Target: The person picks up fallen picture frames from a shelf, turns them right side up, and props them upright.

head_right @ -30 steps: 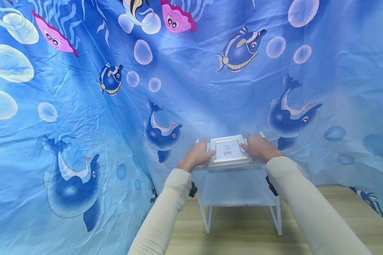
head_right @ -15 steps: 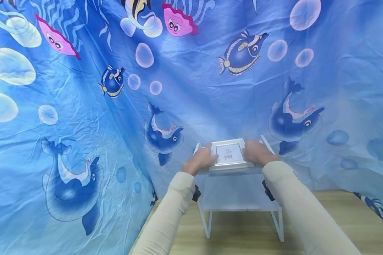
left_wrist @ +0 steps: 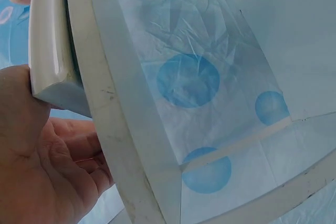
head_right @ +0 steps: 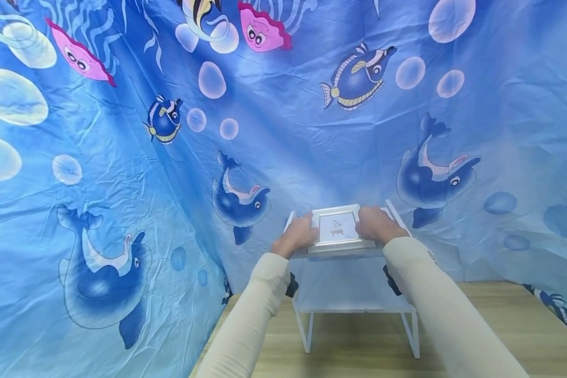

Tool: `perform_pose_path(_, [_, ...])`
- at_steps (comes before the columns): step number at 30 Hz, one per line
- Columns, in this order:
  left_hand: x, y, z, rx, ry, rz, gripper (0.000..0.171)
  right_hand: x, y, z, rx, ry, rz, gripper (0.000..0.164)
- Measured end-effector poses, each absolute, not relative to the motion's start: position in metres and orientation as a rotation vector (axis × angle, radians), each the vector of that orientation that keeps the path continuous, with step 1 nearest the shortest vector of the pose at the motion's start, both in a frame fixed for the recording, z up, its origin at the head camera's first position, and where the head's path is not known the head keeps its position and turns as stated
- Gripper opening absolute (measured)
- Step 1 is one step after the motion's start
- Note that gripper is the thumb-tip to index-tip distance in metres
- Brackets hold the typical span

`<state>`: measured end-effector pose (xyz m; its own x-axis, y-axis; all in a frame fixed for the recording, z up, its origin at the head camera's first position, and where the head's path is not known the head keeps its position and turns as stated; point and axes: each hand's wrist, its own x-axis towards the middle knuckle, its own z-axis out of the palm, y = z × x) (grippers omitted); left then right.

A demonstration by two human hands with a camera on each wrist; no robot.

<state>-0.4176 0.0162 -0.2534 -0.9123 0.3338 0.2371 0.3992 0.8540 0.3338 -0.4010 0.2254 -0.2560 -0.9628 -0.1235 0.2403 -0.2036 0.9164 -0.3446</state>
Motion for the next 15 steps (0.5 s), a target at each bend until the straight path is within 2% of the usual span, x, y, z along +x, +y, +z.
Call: perform_pose_path(15, [-0.4200,0.0220,-0.2562,-0.503,-2.812,-0.669,0.039,-0.3976,0.2184,-0.2569,0.184,-2.850,0.555,0.038])
